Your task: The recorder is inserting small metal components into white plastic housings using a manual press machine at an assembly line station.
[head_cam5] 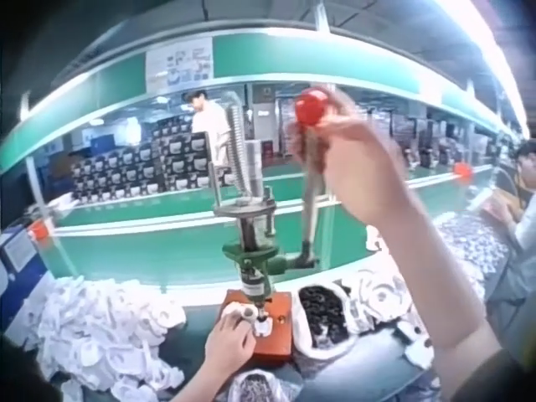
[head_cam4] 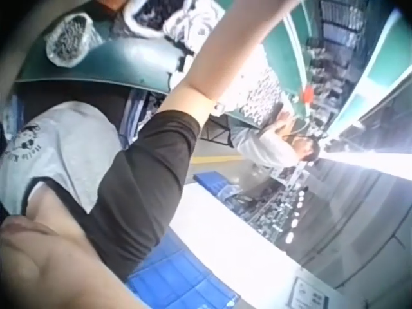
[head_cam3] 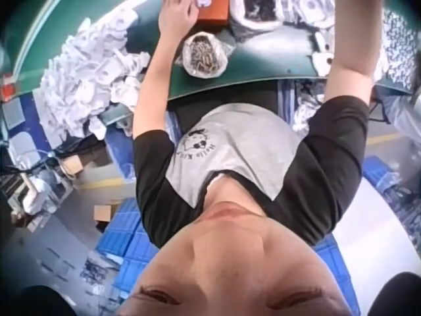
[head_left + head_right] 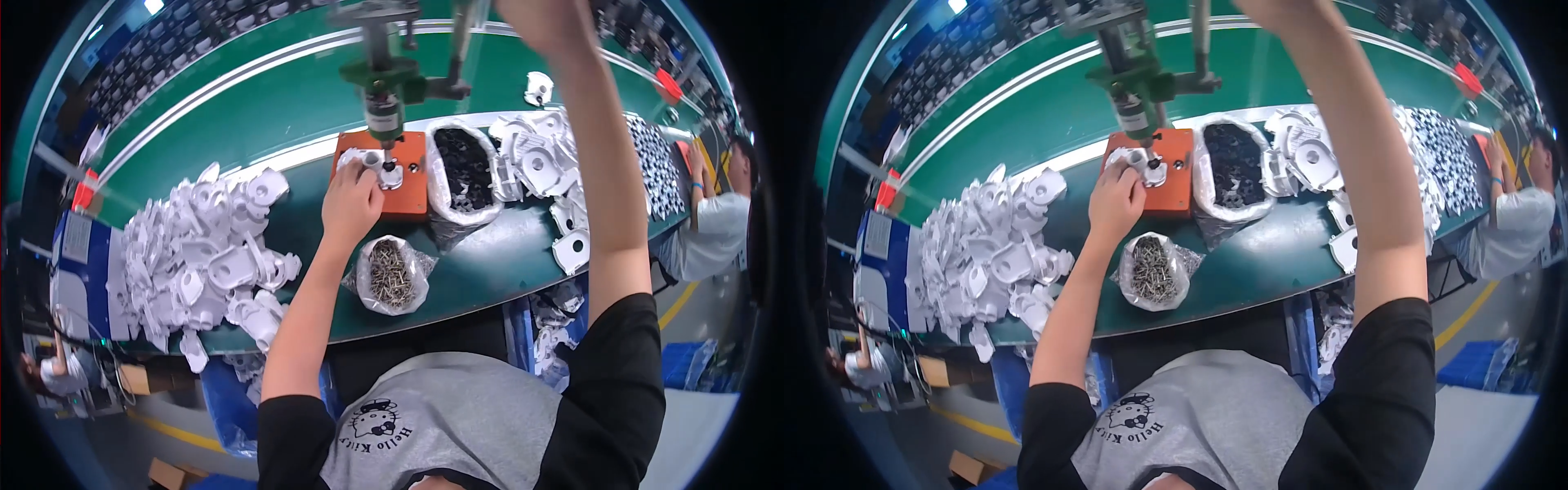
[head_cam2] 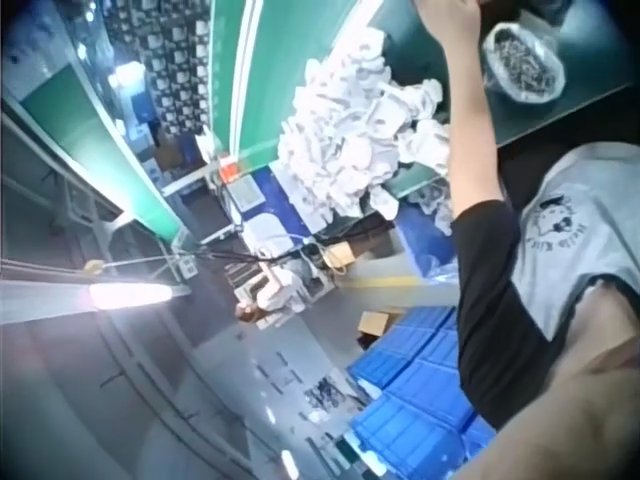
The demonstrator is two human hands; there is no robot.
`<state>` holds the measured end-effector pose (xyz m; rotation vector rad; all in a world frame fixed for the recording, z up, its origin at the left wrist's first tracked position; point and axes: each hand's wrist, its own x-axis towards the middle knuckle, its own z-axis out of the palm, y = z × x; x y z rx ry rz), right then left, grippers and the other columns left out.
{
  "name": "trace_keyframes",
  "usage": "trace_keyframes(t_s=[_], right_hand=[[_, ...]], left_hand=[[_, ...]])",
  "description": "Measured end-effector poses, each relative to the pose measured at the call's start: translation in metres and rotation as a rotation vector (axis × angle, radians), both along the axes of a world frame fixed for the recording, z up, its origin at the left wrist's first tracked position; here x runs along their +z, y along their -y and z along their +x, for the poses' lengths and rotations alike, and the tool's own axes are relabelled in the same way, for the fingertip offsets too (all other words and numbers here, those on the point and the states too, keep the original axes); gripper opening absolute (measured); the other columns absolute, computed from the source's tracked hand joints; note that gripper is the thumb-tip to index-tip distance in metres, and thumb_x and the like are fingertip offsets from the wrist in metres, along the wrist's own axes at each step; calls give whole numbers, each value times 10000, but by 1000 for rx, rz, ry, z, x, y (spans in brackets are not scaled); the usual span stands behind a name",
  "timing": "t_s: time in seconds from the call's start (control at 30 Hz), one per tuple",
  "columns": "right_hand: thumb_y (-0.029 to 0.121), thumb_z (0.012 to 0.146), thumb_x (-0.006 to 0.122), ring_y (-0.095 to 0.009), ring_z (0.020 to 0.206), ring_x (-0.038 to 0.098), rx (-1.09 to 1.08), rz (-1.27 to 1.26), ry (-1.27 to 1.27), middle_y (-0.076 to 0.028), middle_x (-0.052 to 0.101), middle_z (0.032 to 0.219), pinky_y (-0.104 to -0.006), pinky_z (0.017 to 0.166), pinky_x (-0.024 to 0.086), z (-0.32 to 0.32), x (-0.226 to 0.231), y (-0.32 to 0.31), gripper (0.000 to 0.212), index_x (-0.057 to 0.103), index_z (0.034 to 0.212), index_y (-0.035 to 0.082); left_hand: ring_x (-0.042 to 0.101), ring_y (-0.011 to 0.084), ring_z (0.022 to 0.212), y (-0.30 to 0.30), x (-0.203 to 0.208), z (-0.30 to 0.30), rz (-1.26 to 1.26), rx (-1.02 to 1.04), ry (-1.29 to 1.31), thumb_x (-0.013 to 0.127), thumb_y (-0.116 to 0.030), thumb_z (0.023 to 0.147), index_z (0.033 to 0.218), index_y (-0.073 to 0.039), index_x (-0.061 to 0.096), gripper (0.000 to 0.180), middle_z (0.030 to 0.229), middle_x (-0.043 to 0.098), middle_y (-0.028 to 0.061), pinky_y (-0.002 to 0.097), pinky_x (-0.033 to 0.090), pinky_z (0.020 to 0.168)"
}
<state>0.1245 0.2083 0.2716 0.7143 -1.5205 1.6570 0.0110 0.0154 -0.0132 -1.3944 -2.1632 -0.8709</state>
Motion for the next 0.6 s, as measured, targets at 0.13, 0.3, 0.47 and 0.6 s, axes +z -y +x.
trace_keyframes(t_s=[0.13,0.3,0.47,0.6], right_hand=[[292,849,616,-204,793,589,-619,-104,615,-45,607,905,-308,689,474,-21,-33,-7,389,497,1158,88],[287,880,615,-191,1084,577,-419,349,839,-133,604,1174,-329,923,456,58,-102,-68,624,362,1397,45],[224,869,626,-194,1094,577,-772,540,1090,-100,617,1172,-333,906,452,173,-156,-66,432,540,1246,31],[121,804,672,-247,934,582,-1311,626,979,-134,582,953,-331,809,459,235,-223,-33,282,558,1029,-3]], left_hand=[[557,383,964,12,-1,-3,-62,117,106,609,-137,762,951,-16,575,227,1051,581,201,455,445,881],[609,356,854,3,16,-7,126,82,401,650,-196,810,1035,-14,543,308,961,612,169,413,478,770],[487,345,1167,4,-3,-51,23,53,210,690,-232,780,1070,-92,599,335,1261,525,156,469,370,972],[469,333,1200,10,37,-62,-323,-74,175,674,-381,738,1204,-138,524,546,1276,531,111,509,219,1104]])
